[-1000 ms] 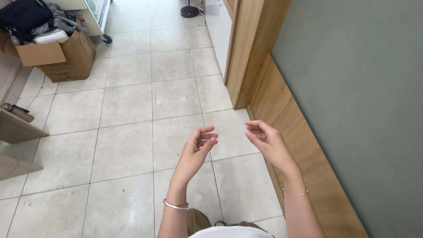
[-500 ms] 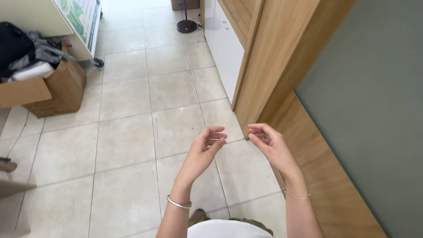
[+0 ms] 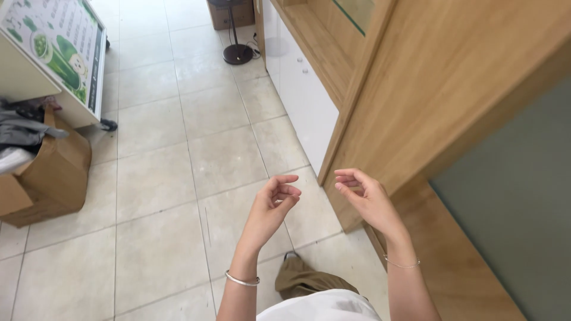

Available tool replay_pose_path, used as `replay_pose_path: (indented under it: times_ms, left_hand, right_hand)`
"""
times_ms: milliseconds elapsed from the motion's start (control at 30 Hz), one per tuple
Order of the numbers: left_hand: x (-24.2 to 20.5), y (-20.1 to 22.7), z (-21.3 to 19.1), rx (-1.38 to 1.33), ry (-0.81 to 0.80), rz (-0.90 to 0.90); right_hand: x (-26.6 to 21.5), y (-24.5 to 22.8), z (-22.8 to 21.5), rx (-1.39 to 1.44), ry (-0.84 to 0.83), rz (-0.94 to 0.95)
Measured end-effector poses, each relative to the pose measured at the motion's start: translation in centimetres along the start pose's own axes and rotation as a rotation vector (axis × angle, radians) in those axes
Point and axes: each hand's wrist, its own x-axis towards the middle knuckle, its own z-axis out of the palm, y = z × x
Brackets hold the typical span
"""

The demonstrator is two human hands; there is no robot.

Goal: Pick up various handmade candles from a shelf and inspect them over a workbench.

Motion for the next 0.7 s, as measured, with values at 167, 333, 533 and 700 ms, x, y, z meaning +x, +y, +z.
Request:
replay_pose_path:
  times_ms: [167, 333, 533, 700]
  left_hand:
    - [12.4, 2.1, -3.0, 0.040, 0.051, -0.013]
    - [22.9, 0.5, -5.9, 0.013, 0.055, -0.037]
    - [35.7, -1.0, -10.0, 0.035, -0.029, -0.060]
    - [47.9, 0.5, -13.9, 0.063, -0.129, -0.018]
  right_hand:
    - [13.9, -2.2, 0.3, -0.029, -0.050, -0.005]
    - [24.6, -1.8, 0.9, -0.001, -0.062, -0.010]
    - [35.6, -0.9, 2.7, -0.032, 0.039, 0.037]
    - [45.7, -0.6, 4.3, -0.005, 0.158, 0.064]
